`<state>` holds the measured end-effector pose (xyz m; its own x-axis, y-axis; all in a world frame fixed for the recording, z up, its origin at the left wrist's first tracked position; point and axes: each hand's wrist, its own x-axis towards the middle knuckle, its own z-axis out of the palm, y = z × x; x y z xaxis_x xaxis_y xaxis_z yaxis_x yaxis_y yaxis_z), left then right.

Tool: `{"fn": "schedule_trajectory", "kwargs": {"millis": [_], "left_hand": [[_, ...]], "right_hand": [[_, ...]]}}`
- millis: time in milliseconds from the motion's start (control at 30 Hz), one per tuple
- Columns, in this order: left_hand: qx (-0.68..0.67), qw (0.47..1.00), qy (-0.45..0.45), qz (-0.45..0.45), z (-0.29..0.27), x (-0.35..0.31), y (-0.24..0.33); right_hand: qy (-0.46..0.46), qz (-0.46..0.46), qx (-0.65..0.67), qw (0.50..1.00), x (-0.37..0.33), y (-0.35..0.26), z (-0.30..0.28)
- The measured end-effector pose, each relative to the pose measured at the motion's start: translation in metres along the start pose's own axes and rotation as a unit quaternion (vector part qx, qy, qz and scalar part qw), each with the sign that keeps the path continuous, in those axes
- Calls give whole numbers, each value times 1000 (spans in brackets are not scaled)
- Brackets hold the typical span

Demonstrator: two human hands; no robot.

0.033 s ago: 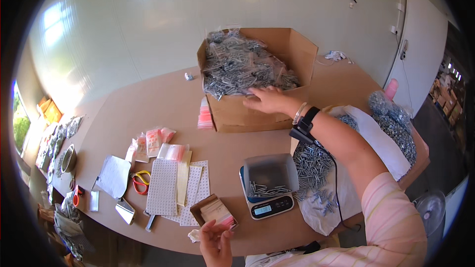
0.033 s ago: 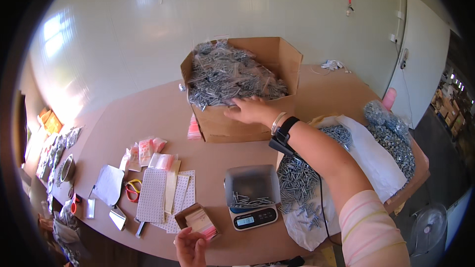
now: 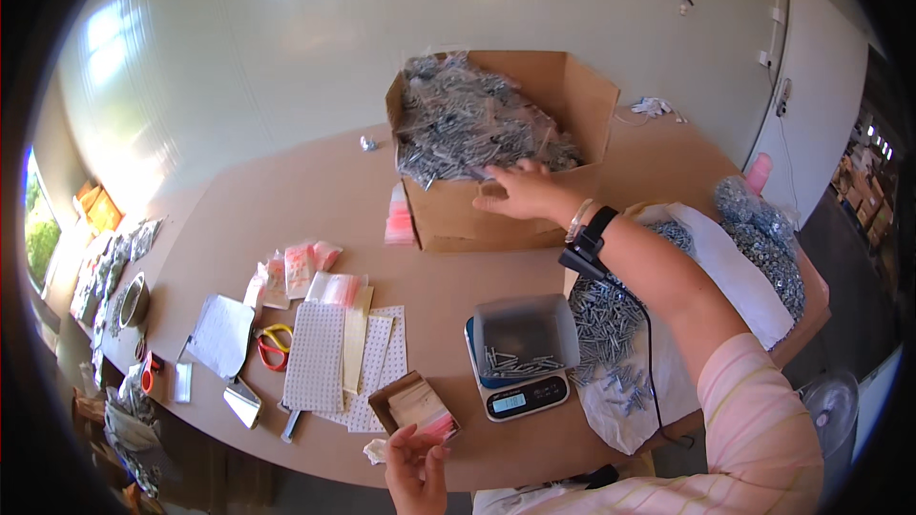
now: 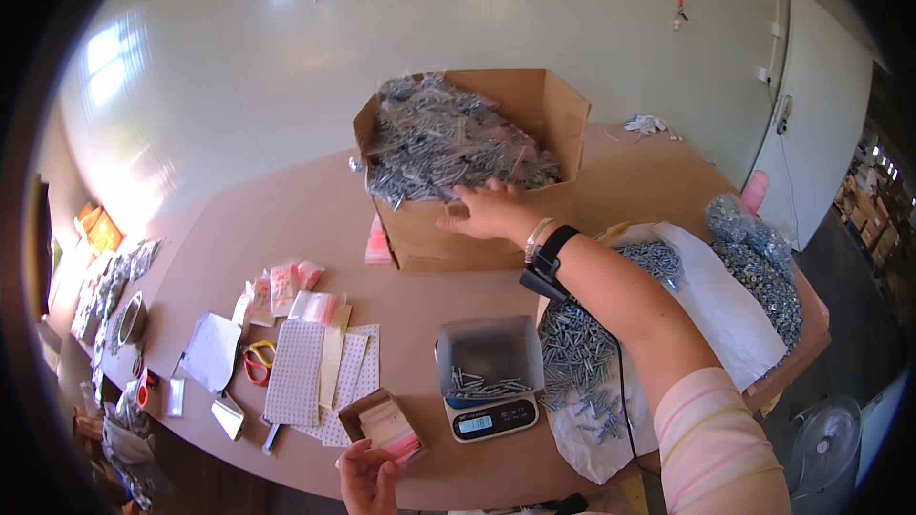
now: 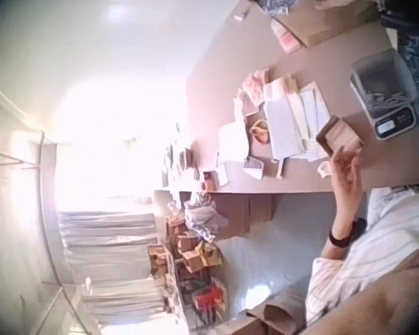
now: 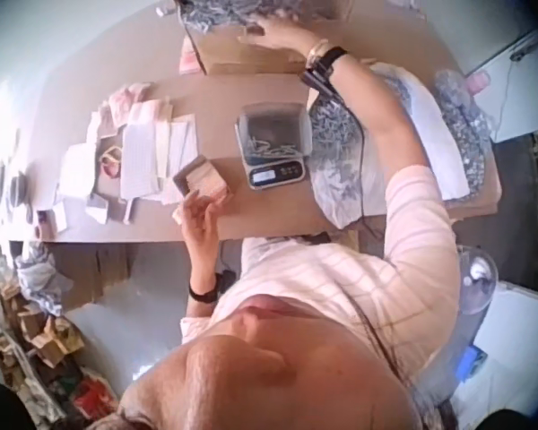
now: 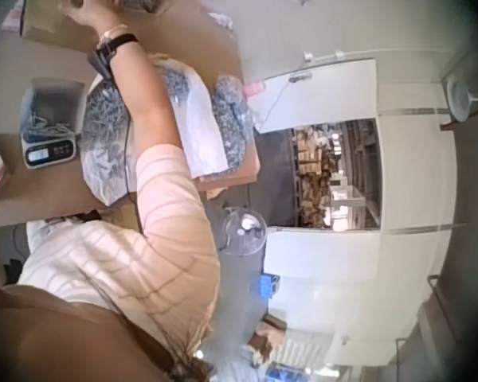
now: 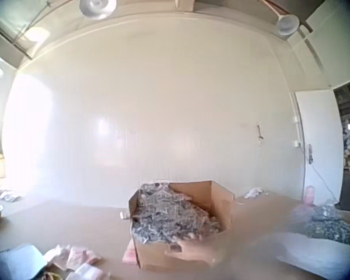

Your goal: Weighing and bagging metal screws or fasteners in a warehouse setting.

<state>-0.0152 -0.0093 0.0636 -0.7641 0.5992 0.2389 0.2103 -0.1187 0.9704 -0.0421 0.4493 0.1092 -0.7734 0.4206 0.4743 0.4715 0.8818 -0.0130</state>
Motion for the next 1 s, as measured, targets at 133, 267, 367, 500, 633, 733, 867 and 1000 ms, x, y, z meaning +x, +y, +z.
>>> {"fn": "schedule_trajectory", "kwargs": {"millis": [133,267,367,500,633,733,867,1000], "left_hand": [[170,981,-14,-88,-25,-7,-11],[333,941,-39,45,-50,17,-21],[332,938,-102,10,-59,41,-31],[442,857,-261,49,-49,82,-52],[498,800,-328,73,-36,87,-60],[555,761,-322,102,-31,83,-73],[552,777,-270,136,-34,74,-83],[531,819,-205,68,-31,71,-57]], "right_hand": [[-107,60,57,991,-9,15,-26],[81,-68,135,985,-61,-10,-44],[-159,-52,267,949,-110,-56,-57],[-373,-102,278,879,-163,-61,-23],[-313,-152,249,904,-163,-76,0],[-332,-169,260,891,-154,-84,9],[-325,-180,254,893,-155,-88,15],[-323,-150,285,890,-155,-79,6]]}}
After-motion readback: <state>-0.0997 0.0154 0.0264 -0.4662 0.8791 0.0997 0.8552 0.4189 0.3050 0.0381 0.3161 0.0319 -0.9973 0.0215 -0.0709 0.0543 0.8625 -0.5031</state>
